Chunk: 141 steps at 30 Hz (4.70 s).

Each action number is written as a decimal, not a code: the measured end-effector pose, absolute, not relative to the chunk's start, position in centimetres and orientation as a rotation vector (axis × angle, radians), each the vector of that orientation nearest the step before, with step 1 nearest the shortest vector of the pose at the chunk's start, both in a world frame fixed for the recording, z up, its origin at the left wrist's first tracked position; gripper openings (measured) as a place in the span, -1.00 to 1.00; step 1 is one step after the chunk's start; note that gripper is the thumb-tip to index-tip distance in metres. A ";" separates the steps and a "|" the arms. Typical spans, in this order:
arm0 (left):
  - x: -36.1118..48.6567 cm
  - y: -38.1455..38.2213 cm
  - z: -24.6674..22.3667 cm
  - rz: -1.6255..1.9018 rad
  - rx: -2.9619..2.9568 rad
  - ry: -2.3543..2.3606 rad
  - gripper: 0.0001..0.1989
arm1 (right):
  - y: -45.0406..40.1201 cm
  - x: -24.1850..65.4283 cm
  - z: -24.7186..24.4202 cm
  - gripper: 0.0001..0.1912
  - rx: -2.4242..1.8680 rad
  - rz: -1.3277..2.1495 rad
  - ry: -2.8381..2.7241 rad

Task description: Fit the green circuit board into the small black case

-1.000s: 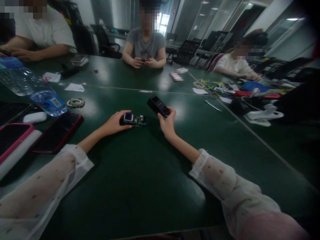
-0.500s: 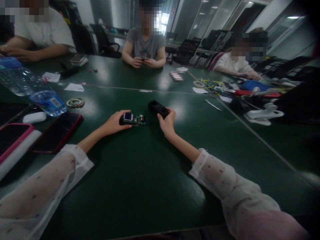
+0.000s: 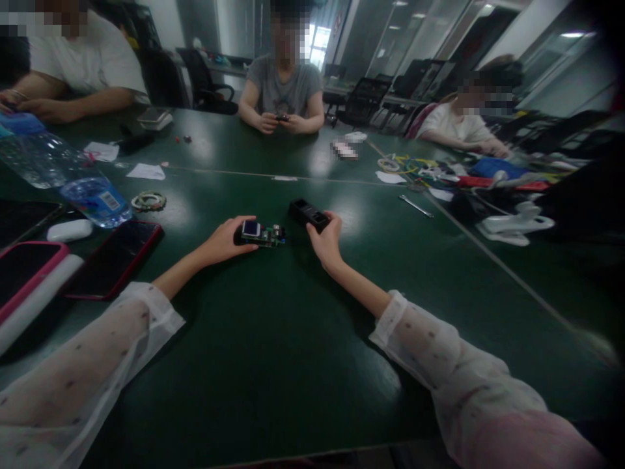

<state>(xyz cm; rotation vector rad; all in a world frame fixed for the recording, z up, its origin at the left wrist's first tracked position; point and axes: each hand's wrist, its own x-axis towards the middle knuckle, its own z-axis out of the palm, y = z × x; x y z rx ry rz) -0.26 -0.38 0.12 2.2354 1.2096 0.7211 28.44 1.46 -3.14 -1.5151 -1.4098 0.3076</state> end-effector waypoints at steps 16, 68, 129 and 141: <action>-0.4 -0.4 0.1 0.716 2.218 1.197 -0.29 | 1.1 28.3 -2.8 -0.43 -1.505 0.304 -1.474; -0.2 0.2 -0.8 0.760 2.216 1.226 -0.29 | -1.5 26.5 -0.4 -0.46 -0.893 0.565 -1.956; -0.1 0.0 -0.4 0.752 2.278 1.205 -0.14 | -1.4 26.7 -0.8 -0.33 -0.928 0.473 -2.322; -0.1 -0.1 -0.3 0.730 2.284 1.221 -0.15 | -0.9 26.8 -1.1 -0.38 -0.914 0.511 -2.248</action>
